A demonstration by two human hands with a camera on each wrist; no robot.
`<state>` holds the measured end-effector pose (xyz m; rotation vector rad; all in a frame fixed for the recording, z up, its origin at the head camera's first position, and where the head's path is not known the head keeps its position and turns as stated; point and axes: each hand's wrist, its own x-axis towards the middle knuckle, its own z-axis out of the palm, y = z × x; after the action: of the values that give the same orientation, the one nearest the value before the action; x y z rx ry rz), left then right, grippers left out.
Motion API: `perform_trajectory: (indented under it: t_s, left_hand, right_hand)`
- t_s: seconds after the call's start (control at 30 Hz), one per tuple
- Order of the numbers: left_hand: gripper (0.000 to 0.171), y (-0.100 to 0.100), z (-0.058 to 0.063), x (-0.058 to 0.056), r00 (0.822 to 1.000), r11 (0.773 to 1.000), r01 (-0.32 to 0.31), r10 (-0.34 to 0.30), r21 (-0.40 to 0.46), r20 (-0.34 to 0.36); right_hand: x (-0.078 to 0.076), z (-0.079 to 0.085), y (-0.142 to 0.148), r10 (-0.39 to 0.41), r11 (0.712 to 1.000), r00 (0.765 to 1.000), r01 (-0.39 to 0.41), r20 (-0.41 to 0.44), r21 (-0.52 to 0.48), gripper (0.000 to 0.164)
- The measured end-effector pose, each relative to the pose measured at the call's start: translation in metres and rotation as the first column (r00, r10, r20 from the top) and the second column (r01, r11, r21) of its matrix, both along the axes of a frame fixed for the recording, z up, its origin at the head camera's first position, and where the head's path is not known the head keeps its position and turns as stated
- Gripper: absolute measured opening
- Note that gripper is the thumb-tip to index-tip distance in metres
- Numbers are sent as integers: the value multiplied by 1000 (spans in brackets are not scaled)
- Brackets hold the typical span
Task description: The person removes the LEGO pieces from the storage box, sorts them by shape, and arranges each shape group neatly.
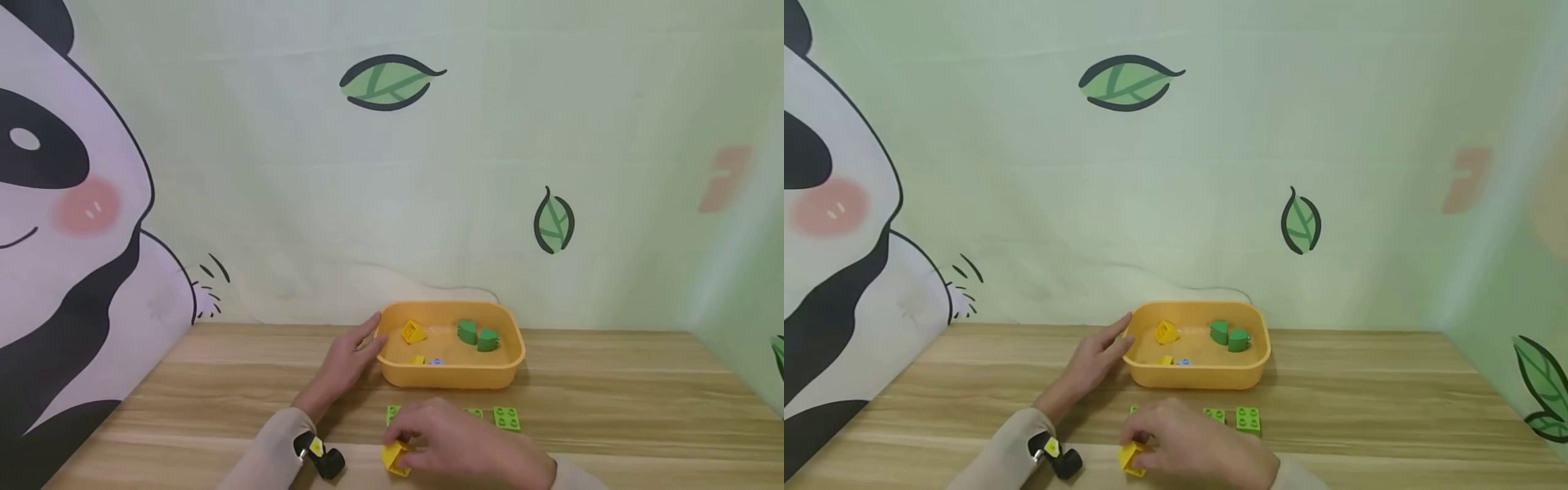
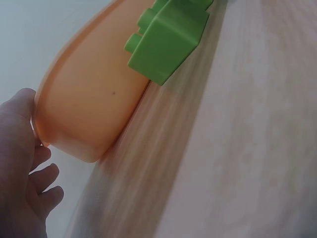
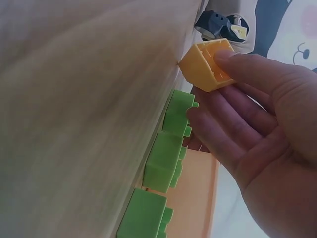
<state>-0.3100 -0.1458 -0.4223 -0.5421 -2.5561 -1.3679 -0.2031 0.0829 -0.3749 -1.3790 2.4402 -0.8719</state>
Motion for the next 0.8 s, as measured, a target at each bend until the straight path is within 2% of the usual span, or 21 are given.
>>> perform_trajectory:
  t_s: [0.57,0.8]
  left_hand:
    - [57,-2,-1,-2,1000,1000,13,-13,7,-13]
    - [58,-1,-2,-1,1000,1000,2,-2,1,-8]
  right_hand:
    - [-2,0,3,-24,998,993,29,119,-47,10]
    - [-2,1,8,-31,999,990,34,137,-22,12]
